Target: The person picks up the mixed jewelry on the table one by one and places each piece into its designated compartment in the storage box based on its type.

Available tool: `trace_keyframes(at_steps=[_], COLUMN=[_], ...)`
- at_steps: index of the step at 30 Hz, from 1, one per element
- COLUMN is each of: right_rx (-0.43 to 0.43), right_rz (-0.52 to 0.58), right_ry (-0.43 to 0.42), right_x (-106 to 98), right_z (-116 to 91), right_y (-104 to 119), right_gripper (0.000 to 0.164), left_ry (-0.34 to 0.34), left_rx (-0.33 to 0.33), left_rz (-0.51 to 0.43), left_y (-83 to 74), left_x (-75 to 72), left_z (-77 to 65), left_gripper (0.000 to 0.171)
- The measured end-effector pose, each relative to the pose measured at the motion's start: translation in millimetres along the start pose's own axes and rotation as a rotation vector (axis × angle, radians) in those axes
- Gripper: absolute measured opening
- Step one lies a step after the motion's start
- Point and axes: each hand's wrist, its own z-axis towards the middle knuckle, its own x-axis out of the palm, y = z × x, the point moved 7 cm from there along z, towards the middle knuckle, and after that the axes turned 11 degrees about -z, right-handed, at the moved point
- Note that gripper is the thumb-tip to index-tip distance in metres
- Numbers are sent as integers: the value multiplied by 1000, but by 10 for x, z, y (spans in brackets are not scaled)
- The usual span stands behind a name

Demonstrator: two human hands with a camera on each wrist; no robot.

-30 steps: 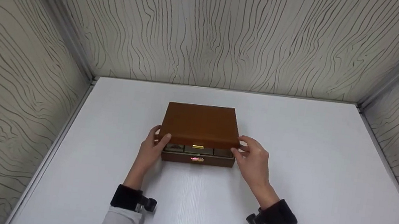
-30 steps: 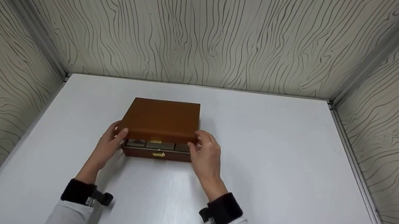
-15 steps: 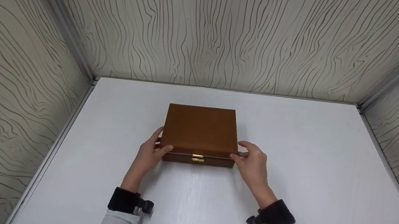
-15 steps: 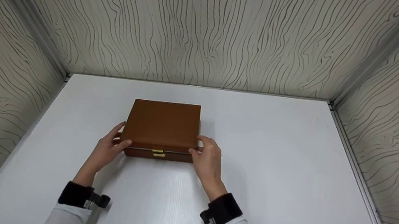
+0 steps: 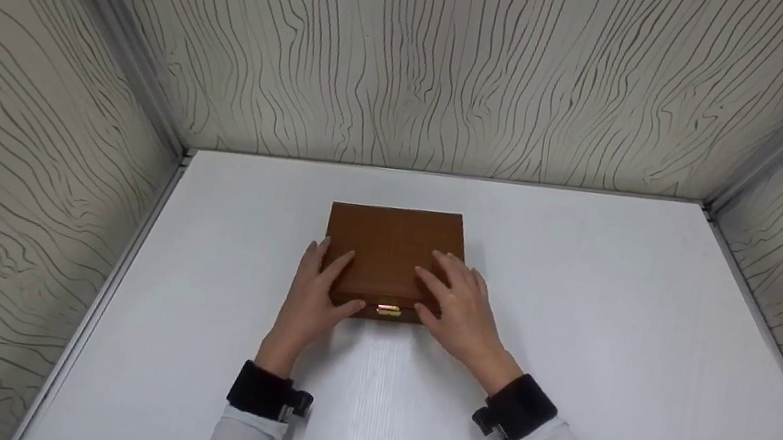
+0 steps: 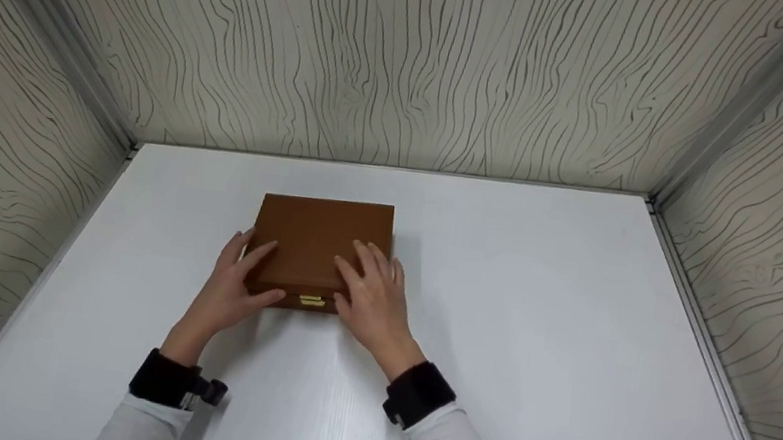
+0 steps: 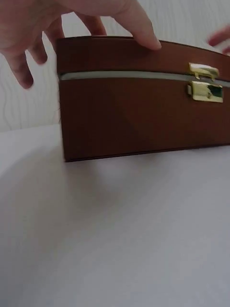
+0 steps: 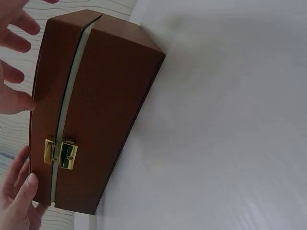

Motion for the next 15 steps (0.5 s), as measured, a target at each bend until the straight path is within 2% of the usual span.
trace_keyframes(at_steps=[3, 5, 9, 15], right_rx=[-86, -108, -111, -109], right_rz=[-79, -109, -117, -91], right_ry=[51, 96, 144, 126], right_x=[88, 151, 236, 266], right_z=[88, 127, 167, 182], right_y=[97, 125, 138, 134], right_gripper=[58, 60, 63, 64], left_ry=[2, 16, 59, 59], left_rx=[111, 151, 153, 164], left_rz=[91, 140, 207, 228], left_y=[-133, -186, -214, -205], left_x=[72, 121, 189, 215], left_z=[38, 68, 113, 126], left_gripper=[76, 75, 70, 68])
